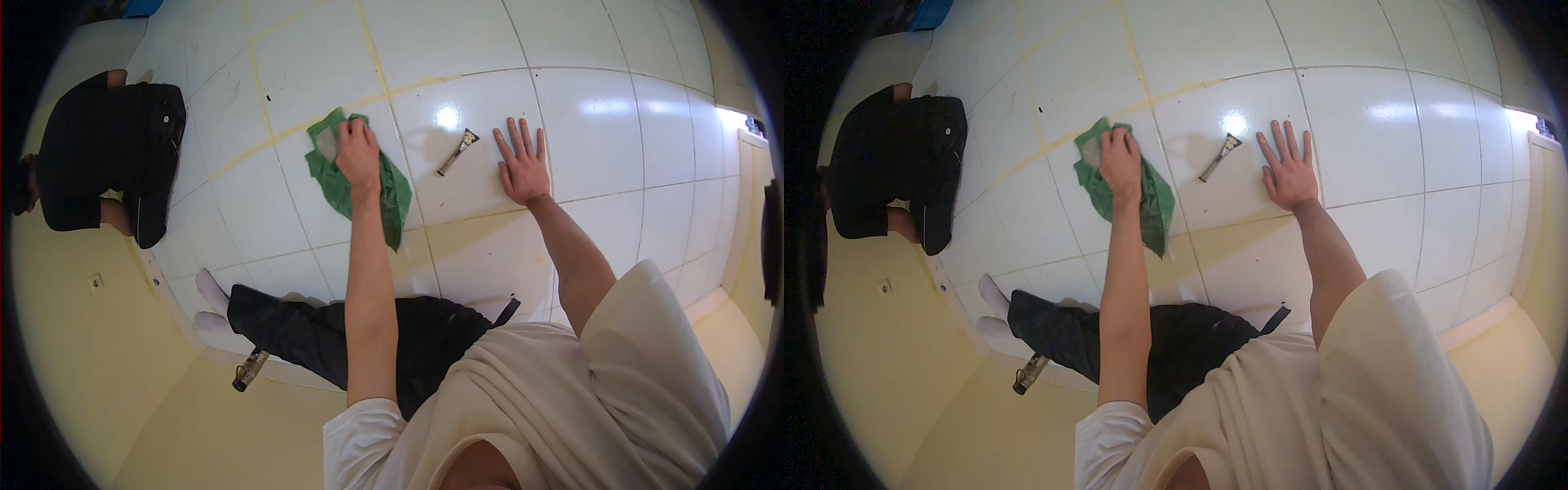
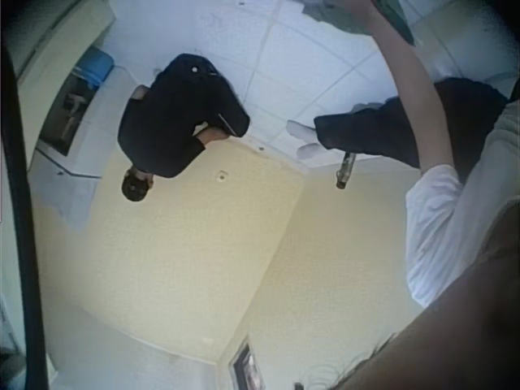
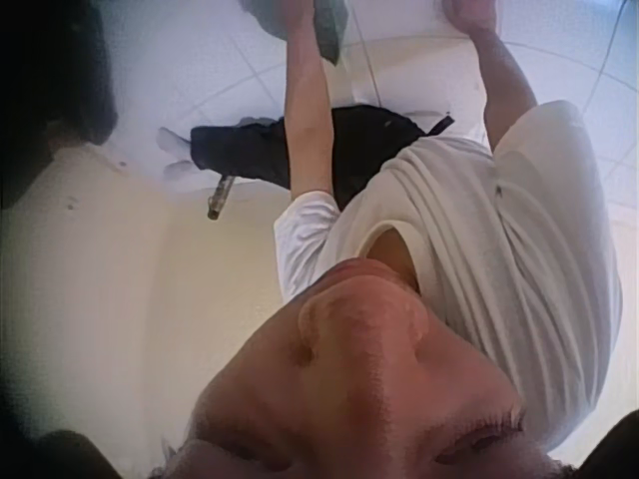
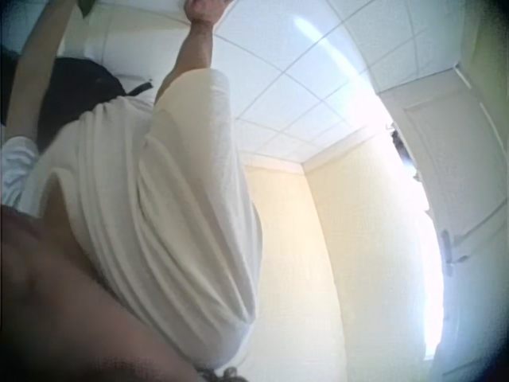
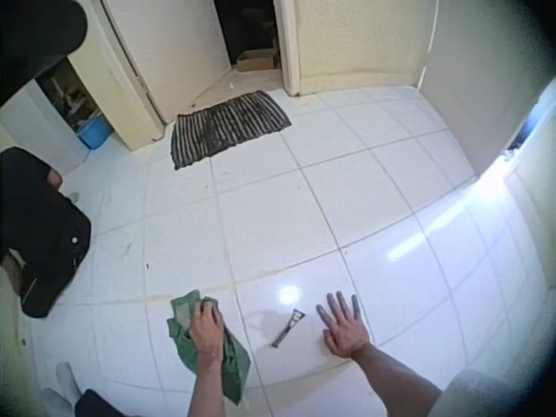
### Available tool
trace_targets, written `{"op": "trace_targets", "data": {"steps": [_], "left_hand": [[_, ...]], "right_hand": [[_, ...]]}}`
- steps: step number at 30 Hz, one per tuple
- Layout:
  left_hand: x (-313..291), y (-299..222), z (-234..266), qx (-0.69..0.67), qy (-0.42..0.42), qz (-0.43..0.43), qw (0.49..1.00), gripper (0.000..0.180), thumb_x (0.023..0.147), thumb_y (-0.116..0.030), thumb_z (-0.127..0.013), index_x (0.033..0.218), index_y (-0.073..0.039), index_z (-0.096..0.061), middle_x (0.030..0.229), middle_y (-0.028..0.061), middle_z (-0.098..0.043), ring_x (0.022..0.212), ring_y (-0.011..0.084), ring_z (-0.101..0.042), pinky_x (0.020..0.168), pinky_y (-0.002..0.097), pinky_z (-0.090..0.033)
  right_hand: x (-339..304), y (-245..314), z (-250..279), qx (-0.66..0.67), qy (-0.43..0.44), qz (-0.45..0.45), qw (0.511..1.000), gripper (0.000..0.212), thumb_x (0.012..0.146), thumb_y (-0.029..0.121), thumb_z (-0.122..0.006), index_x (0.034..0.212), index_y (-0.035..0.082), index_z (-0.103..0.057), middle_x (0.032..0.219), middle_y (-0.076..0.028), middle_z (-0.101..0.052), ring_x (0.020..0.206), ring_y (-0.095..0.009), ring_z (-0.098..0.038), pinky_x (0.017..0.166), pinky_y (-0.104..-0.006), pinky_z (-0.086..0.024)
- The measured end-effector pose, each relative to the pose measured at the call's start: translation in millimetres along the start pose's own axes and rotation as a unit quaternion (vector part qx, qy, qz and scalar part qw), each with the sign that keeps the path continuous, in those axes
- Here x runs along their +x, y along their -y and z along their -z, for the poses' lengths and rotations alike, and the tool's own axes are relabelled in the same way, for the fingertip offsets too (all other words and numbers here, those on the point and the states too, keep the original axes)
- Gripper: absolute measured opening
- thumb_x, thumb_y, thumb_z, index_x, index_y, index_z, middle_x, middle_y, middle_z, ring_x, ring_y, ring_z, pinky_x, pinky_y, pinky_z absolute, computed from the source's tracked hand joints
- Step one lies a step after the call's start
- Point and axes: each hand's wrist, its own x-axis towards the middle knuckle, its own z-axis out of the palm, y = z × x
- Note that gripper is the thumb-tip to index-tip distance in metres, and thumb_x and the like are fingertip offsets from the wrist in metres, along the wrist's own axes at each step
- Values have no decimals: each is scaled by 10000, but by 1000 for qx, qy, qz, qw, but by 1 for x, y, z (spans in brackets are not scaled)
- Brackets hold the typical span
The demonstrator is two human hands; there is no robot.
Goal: The person scrapes grout lines between floor tiles and wipes the surface with a cloth.
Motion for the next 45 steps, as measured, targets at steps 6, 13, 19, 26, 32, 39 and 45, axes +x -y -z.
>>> {"op": "trace_targets", "data": {"steps": [6, 13, 19, 26, 32, 39, 45], "left_hand": [[-21, 67, 27, -30, 22, 1, 999, 93, 1014, -187, -613, 1057, -109, -640, 1095, 98, -626, 925, 366, -665, 738, 482, -552], [-56, 121, 62, -74, 79, 18, 994, 93, 1014, -150, -625, 1059, -73, -650, 1090, 90, -630, 845, 311, -676, 749, 420, -549], [-62, 65, 67, -54, -25, 57, 997, 242, 973, -125, -642, 1204, -61, -615, 1166, 135, -615, 1070, 347, -619, 919, 450, -524], [-93, -75, 4, -183, 78, -119, 973, 466, 929, -148, -730, 1378, -106, -611, 1217, 135, -622, 1114, 345, -589, 1000, 476, -484], [-97, -107, -27, -168, 85, -112, 976, 422, 958, -137, -697, 1368, -78, -612, 1155, 117, -615, 1028, 316, -607, 897, 425, -526], [-81, -105, -30, -190, 77, -74, 976, 174, 1013, -121, -603, 1159, -29, -619, 1053, 113, -635, 961, 322, -642, 831, 431, -542], [-16, -132, -28, -416, 349, 117, 832, 275, 1111, -258, -446, 1054, -27, -584, 906, 131, -685, 789, 351, -683, 767, 456, -554]], "right_hand": [[0, -1, 1, -2, -3, 0, 1000, 728, 979, 265, -500, 1662, 205, -255, 1738, -145, -154, 1609, -373, -101, 1270, -651, -54], [3, 3, -1, -12, 2, 0, 1000, 732, 983, 269, -494, 1666, 209, -238, 1741, -139, -140, 1609, -373, -99, 1272, -650, -54], [0, 0, 0, -14, 5, -2, 1000, 736, 978, 268, -499, 1665, 201, -242, 1740, -144, -147, 1608, -376, -102, 1269, -651, -61], [1, 0, 1, -3, 6, -4, 1000, 748, 970, 269, -502, 1666, 195, -239, 1737, -161, -149, 1606, -389, -102, 1266, -655, -51], [3, 3, 1, 0, 15, -1, 1000, 745, 965, 272, -498, 1663, 190, -252, 1736, -164, -145, 1605, -395, -95, 1264, -664, -40], [3, 1, 0, -1, 11, 1, 1000, 750, 959, 277, -504, 1661, 174, -257, 1733, -174, -154, 1604, -401, -99, 1259, -672, -49], [-1, -3, -1, 1, 15, -8, 1000, 748, 953, 282, -508, 1655, 166, -276, 1728, -183, -169, 1601, -409, -110, 1258, -674, -49]]}}
